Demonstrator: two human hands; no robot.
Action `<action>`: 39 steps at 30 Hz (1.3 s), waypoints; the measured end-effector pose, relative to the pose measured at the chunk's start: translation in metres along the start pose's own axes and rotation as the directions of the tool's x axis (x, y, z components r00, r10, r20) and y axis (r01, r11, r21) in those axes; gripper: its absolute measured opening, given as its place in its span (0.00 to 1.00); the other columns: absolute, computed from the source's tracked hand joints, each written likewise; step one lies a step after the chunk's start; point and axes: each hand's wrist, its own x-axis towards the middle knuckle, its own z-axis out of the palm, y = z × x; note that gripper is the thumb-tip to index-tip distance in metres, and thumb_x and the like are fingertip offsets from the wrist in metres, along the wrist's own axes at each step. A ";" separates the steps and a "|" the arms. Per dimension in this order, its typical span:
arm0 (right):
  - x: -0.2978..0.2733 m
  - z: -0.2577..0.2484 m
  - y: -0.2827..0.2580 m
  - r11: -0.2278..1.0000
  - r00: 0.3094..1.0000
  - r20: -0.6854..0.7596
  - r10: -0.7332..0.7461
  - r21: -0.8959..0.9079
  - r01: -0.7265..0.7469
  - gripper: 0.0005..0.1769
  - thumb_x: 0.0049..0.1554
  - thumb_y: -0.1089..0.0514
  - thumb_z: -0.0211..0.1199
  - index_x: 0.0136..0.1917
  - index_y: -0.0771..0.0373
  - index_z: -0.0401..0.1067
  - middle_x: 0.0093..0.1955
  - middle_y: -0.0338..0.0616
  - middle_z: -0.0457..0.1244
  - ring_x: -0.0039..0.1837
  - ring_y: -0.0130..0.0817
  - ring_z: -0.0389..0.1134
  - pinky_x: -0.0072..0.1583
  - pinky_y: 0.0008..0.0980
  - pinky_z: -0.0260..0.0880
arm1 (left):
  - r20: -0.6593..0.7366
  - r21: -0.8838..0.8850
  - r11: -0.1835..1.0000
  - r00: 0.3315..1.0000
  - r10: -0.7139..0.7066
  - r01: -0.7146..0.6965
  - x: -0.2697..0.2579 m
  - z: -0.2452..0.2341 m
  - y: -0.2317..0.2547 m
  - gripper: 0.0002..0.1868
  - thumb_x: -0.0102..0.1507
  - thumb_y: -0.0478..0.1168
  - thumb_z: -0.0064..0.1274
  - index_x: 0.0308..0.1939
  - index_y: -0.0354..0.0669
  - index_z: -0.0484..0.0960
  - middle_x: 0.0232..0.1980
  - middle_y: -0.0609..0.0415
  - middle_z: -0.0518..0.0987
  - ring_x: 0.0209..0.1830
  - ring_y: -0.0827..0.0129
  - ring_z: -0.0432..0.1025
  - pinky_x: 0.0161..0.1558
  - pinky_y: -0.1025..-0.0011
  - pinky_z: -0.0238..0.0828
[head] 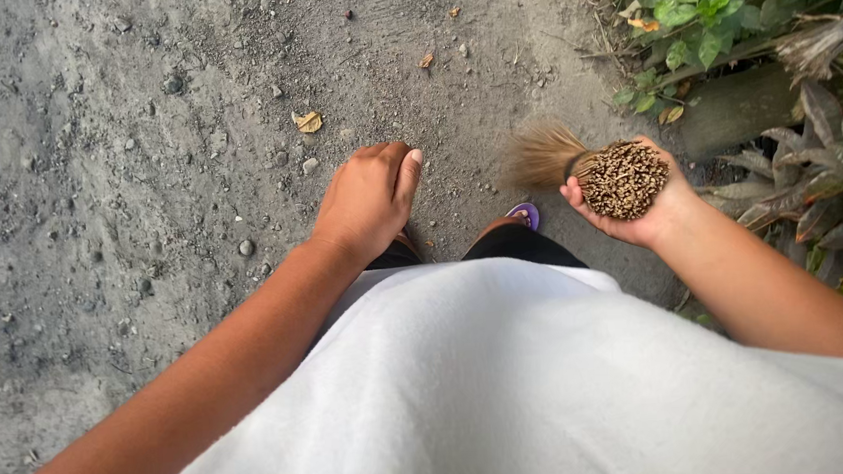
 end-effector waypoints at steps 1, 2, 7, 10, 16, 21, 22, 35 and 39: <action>0.001 -0.003 0.007 1.000 1.000 0.015 -0.017 0.027 0.017 0.32 0.61 0.38 0.44 0.60 0.68 0.68 0.53 0.57 0.65 0.50 0.45 0.69 0.50 0.39 0.78 | -0.008 -0.006 1.000 1.000 0.012 -0.012 -0.003 -0.003 -0.005 0.21 0.73 0.49 0.38 0.38 0.35 0.78 0.43 0.39 0.81 0.49 0.42 0.73 0.52 0.50 0.68; 0.004 -0.007 0.016 0.998 0.999 0.029 -0.035 0.054 0.033 0.24 0.62 0.41 0.45 0.55 0.62 0.69 0.51 0.52 0.66 0.51 0.46 0.69 0.51 0.42 0.78 | -0.017 -0.012 1.000 1.000 0.023 -0.023 -0.006 -0.006 -0.009 0.21 0.72 0.49 0.38 0.39 0.36 0.78 0.43 0.39 0.81 0.49 0.42 0.73 0.52 0.50 0.68; 0.055 0.009 0.047 0.994 0.998 -0.001 0.069 0.088 -0.069 0.19 0.64 0.44 0.46 0.47 0.54 0.75 0.46 0.44 0.67 0.51 0.43 0.68 0.51 0.45 0.78 | -0.076 -0.015 1.000 0.997 -0.012 0.011 -0.016 -0.010 -0.023 0.21 0.72 0.49 0.39 0.38 0.35 0.79 0.44 0.39 0.81 0.49 0.43 0.73 0.53 0.50 0.68; 0.079 0.060 0.062 0.976 0.979 0.021 0.203 0.079 -0.204 0.21 0.62 0.40 0.50 0.48 0.57 0.74 0.52 0.53 0.62 0.56 0.50 0.62 0.48 0.41 0.79 | -0.090 -0.025 0.998 0.994 -0.065 0.063 -0.019 -0.013 -0.027 0.21 0.72 0.48 0.40 0.37 0.36 0.79 0.43 0.40 0.81 0.49 0.44 0.73 0.52 0.50 0.68; 0.100 0.187 0.050 0.942 0.897 0.332 0.290 0.064 -0.328 0.28 0.60 0.38 0.54 0.52 0.67 0.69 0.56 0.61 0.57 0.59 0.52 0.61 0.47 0.41 0.81 | -0.163 -0.037 0.996 0.983 -0.090 0.085 -0.027 -0.016 -0.032 0.20 0.71 0.48 0.41 0.39 0.36 0.79 0.43 0.40 0.81 0.49 0.43 0.73 0.52 0.50 0.69; 0.089 0.218 0.038 0.950 0.858 0.409 0.312 -0.110 -0.293 0.46 0.55 0.31 0.51 0.59 0.81 0.66 0.53 0.72 0.62 0.48 0.45 0.67 0.44 0.38 0.78 | -0.227 -0.065 0.991 0.965 -0.129 0.117 -0.022 -0.015 -0.028 0.20 0.72 0.48 0.41 0.38 0.35 0.78 0.42 0.39 0.80 0.47 0.41 0.73 0.50 0.49 0.69; 0.084 0.221 0.039 0.938 0.847 0.448 0.286 -0.311 -0.152 0.39 0.56 0.37 0.50 0.59 0.78 0.66 0.52 0.66 0.63 0.48 0.45 0.68 0.45 0.39 0.78 | -0.237 -0.076 0.987 0.959 -0.153 0.139 -0.022 -0.016 -0.027 0.20 0.72 0.48 0.41 0.37 0.36 0.79 0.42 0.40 0.80 0.47 0.42 0.73 0.50 0.49 0.69; 0.069 0.265 0.075 0.142 0.629 0.141 0.764 -0.989 0.049 0.22 0.58 0.47 0.52 0.52 0.68 0.71 0.43 0.54 0.70 0.42 0.46 0.73 0.42 0.42 0.77 | -0.696 -0.232 0.857 0.537 -0.477 0.460 -0.009 0.009 -0.004 0.17 0.73 0.46 0.40 0.48 0.39 0.80 0.46 0.44 0.81 0.52 0.49 0.73 0.55 0.51 0.66; 0.105 0.281 0.104 0.096 0.582 0.113 0.805 -0.994 0.061 0.24 0.59 0.42 0.54 0.56 0.64 0.73 0.46 0.49 0.71 0.46 0.42 0.73 0.48 0.44 0.78 | -0.748 -0.295 0.784 0.378 -0.545 0.547 -0.006 0.023 0.017 0.16 0.73 0.46 0.40 0.46 0.41 0.80 0.47 0.48 0.81 0.53 0.51 0.73 0.55 0.53 0.66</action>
